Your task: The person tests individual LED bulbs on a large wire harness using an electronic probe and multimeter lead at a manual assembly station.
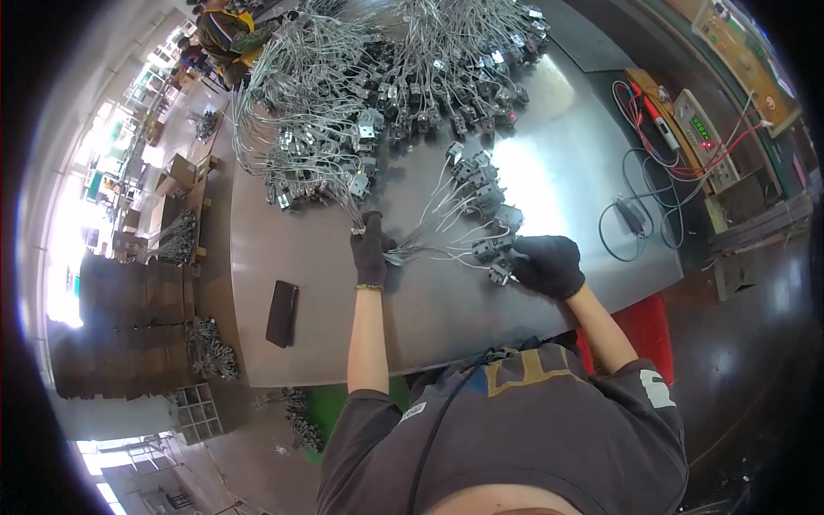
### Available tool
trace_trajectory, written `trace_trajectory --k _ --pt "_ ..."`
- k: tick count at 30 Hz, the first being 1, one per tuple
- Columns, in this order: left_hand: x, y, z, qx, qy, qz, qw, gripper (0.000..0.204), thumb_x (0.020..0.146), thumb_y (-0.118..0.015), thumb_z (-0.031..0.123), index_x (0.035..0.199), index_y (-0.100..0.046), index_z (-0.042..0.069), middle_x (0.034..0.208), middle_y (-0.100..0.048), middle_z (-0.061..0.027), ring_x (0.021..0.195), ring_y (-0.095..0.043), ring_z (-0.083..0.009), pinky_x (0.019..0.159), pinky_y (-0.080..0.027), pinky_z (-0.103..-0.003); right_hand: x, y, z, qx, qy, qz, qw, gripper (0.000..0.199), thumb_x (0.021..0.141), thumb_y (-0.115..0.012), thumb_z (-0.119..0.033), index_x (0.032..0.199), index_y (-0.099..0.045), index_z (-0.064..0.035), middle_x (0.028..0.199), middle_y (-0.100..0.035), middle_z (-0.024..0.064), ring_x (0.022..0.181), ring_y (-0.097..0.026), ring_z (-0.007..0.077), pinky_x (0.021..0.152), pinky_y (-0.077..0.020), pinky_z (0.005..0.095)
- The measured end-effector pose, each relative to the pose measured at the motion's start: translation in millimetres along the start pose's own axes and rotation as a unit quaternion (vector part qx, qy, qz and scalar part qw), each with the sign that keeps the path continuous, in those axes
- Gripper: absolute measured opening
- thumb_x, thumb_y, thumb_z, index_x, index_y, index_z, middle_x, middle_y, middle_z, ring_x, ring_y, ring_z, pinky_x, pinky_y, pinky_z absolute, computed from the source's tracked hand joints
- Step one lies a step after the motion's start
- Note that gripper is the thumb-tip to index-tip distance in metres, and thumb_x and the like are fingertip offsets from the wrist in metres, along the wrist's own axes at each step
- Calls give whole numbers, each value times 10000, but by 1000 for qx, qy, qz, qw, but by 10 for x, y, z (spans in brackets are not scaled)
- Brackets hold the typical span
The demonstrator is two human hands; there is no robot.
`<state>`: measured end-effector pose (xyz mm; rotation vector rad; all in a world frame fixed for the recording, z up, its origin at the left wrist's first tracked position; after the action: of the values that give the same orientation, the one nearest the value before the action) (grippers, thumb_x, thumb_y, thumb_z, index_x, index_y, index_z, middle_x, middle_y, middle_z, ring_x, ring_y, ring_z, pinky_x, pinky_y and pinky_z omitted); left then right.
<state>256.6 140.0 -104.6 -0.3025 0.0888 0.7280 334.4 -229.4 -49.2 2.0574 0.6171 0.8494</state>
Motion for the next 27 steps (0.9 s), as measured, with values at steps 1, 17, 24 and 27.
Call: trace_trajectory --k 1,17,24,27 --pt "-2 55 -63 0 -2 6 1000 191 999 -715 218 1110 -682 66 720 -514 37 574 -487 -95 522 -458 -295 -25 5 -11 3 5 -2 1000 283 867 -762 -402 1091 -769 -231 863 -758 46 723 -731 291 660 -571 421" --pt "-69 155 -104 12 -100 91 991 188 1006 -732 247 1022 -661 74 633 -524 23 500 -494 -98 459 -401 -297 -261 -201 -409 128 -123 -132 975 336 911 -732 -419 1086 -744 -132 893 -735 105 789 -718 317 732 -566 427" --pt "138 118 -12 38 -111 112 987 224 1005 -725 282 993 -646 73 625 -503 34 457 -461 -97 426 -388 -305 -51 -46 -114 114 -80 -129 982 386 974 -656 -453 1141 -764 -123 972 -762 136 863 -731 352 764 -569 444" --pt "159 253 -97 27 -136 77 987 240 1006 -733 290 980 -646 68 627 -502 33 463 -467 -95 422 -384 -304 21 -12 -271 110 -59 -123 985 386 990 -629 -436 1196 -739 -128 982 -763 139 872 -734 345 774 -572 443"
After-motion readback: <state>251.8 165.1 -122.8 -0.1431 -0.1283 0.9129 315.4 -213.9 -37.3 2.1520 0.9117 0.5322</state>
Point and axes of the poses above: each hand's wrist, its own x-axis towards the middle knuckle, its own y-axis out of the back of the hand, z = x × y, the point moved 4 cm from there along x, towards the middle knuckle
